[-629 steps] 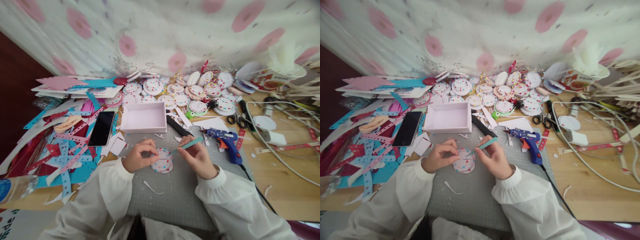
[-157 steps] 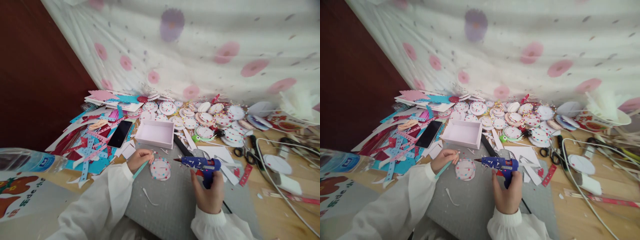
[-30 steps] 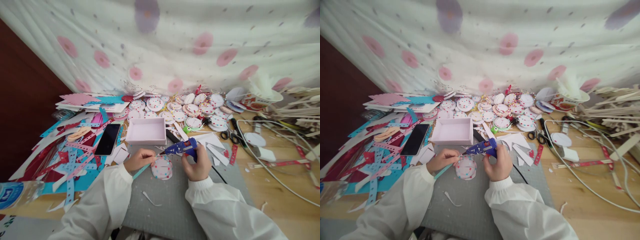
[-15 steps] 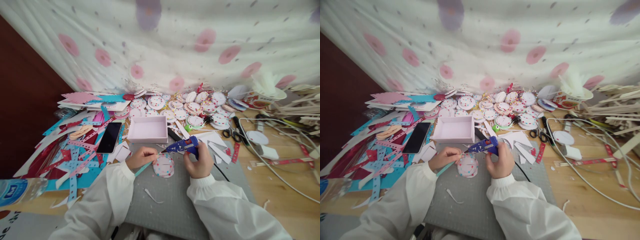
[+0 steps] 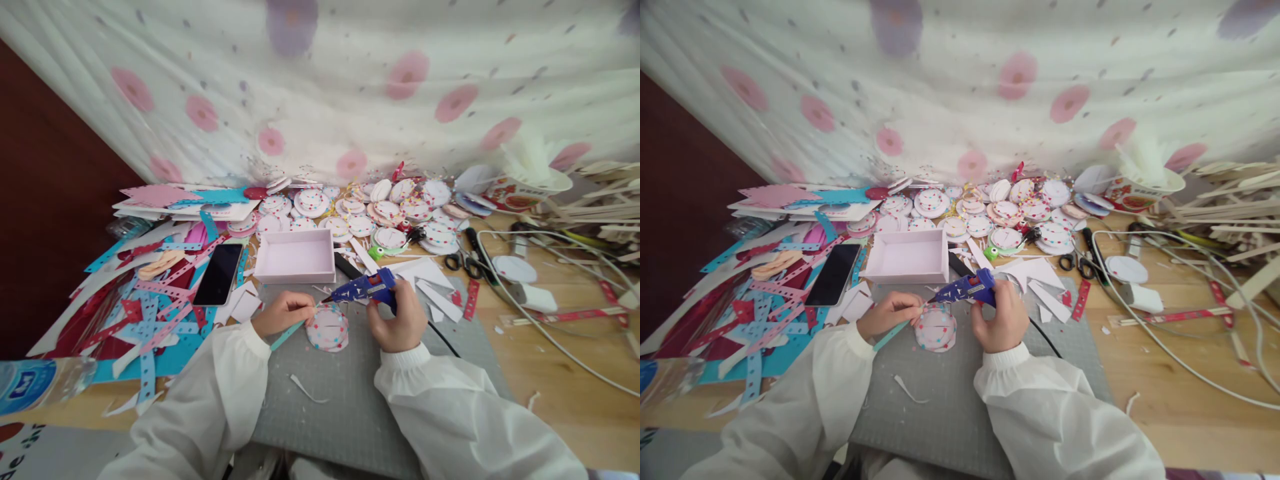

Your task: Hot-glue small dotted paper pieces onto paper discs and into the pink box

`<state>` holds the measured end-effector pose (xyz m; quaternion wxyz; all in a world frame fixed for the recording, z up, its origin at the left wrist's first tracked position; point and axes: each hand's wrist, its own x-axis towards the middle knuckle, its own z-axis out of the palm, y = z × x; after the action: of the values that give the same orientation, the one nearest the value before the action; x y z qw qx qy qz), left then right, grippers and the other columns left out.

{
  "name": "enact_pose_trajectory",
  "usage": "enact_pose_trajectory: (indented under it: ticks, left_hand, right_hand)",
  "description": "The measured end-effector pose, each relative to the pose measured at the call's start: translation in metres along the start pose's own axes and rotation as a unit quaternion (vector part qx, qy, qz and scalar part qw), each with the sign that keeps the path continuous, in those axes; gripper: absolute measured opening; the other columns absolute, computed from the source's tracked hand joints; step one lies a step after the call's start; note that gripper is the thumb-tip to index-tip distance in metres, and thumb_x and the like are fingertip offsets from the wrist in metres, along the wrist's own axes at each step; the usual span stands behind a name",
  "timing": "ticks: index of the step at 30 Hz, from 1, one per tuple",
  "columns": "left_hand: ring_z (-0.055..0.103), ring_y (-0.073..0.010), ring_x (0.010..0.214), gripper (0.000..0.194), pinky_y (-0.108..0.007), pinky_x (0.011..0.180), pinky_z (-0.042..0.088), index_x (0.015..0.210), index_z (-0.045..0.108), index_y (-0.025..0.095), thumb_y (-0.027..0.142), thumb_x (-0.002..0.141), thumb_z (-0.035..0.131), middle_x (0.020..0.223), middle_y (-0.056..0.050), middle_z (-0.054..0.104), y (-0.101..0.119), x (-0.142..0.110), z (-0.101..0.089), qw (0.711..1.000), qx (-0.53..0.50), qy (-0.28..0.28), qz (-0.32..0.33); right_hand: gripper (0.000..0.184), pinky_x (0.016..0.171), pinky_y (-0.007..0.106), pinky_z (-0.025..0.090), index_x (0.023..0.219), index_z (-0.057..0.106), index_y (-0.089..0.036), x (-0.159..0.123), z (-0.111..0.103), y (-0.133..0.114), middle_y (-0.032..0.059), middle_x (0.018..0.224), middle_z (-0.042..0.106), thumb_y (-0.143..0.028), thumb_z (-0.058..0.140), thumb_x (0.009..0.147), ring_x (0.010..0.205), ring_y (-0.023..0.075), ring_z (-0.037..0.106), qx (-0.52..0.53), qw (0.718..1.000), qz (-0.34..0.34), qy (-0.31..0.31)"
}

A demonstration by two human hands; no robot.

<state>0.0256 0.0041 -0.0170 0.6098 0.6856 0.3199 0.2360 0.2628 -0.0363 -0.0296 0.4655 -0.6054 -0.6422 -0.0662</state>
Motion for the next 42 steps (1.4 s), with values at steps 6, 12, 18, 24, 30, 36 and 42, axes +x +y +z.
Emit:
enact_pose_trajectory:
  ticks: [6, 12, 18, 24, 30, 36, 42]
  left_hand:
    - [0.05, -0.0113, 0.064, 0.035, -0.023, 0.065, 0.039, 0.058, 0.056, 0.012, 0.029, 0.089, 0.053, 0.062, 0.0, 0.054, -0.0011, -0.0002, 0.0003, 1.0, 0.01, 0.002, 0.012]
    - [0.052, -0.0117, 0.065, 0.035, -0.023, 0.065, 0.039, 0.057, 0.056, 0.013, 0.029, 0.089, 0.052, 0.062, 0.0, 0.054, -0.0003, 0.0002, 0.0004, 1.0, 0.014, -0.001, 0.021]
    - [0.051, -0.0123, 0.065, 0.036, -0.024, 0.065, 0.039, 0.058, 0.056, 0.012, 0.031, 0.088, 0.053, 0.064, -0.001, 0.055, 0.0013, -0.0001, 0.0005, 1.0, 0.013, -0.003, 0.011]
    - [0.052, -0.0122, 0.066, 0.037, -0.023, 0.065, 0.039, 0.058, 0.057, 0.012, 0.031, 0.089, 0.053, 0.064, -0.001, 0.055, 0.0016, -0.0009, 0.0001, 1.0, 0.016, 0.001, 0.013]
    - [0.052, -0.0119, 0.066, 0.036, -0.023, 0.065, 0.039, 0.059, 0.057, 0.012, 0.031, 0.089, 0.053, 0.066, -0.002, 0.055, 0.0014, -0.0015, -0.0004, 1.0, 0.012, -0.004, 0.015]
    - [0.052, -0.0126, 0.067, 0.038, -0.024, 0.066, 0.04, 0.058, 0.057, 0.012, 0.034, 0.089, 0.053, 0.064, -0.002, 0.055, -0.001, -0.0007, -0.0015, 1.0, 0.018, -0.005, 0.02]
    - [0.052, -0.0126, 0.067, 0.038, -0.023, 0.065, 0.04, 0.059, 0.058, 0.012, 0.036, 0.088, 0.053, 0.066, -0.002, 0.056, 0.004, -0.0011, -0.0009, 1.0, 0.018, -0.008, 0.007]
  right_hand:
    - [0.031, 0.062, 0.03, 0.045, 0.098, 0.05, -0.021, -0.0009, -0.0005, 0.0004, 0.0031, 0.083, 0.059, -0.019, 0.058, 0.068, 0.071, 0.0197, 0.057, -0.003, 1.0, 0.002, -0.002]
    - [0.031, 0.061, 0.03, 0.045, 0.097, 0.051, -0.021, -0.002, 0.0003, 0.0002, 0.0028, 0.082, 0.059, -0.019, 0.058, 0.067, 0.069, 0.0194, 0.056, -0.008, 1.0, 0.001, 0.0]
    - [0.03, 0.062, 0.03, 0.045, 0.098, 0.051, -0.021, -0.0007, -0.0008, -0.0004, 0.0031, 0.083, 0.059, -0.019, 0.057, 0.068, 0.071, 0.0197, 0.057, -0.011, 1.0, 0.001, 0.001]
    - [0.03, 0.061, 0.03, 0.045, 0.097, 0.051, -0.021, -0.0001, -0.0001, -0.0002, 0.0029, 0.082, 0.059, -0.02, 0.057, 0.068, 0.07, 0.0197, 0.057, -0.008, 1.0, 0.002, 0.001]
    - [0.031, 0.064, 0.031, 0.047, 0.098, 0.052, -0.02, 0.0005, 0.0007, 0.0004, 0.0041, 0.085, 0.061, -0.019, 0.058, 0.067, 0.074, 0.0206, 0.059, -0.005, 1.0, -0.009, 0.002]
    - [0.032, 0.064, 0.03, 0.047, 0.099, 0.052, -0.02, 0.0026, -0.0015, -0.0011, 0.0037, 0.084, 0.06, -0.017, 0.057, 0.067, 0.074, 0.0203, 0.059, -0.001, 1.0, -0.018, 0.01]
    - [0.03, 0.064, 0.032, 0.046, 0.098, 0.052, -0.02, 0.0021, -0.0032, -0.0021, 0.004, 0.084, 0.059, -0.018, 0.056, 0.068, 0.073, 0.0208, 0.058, 0.0, 1.0, -0.004, 0.002]
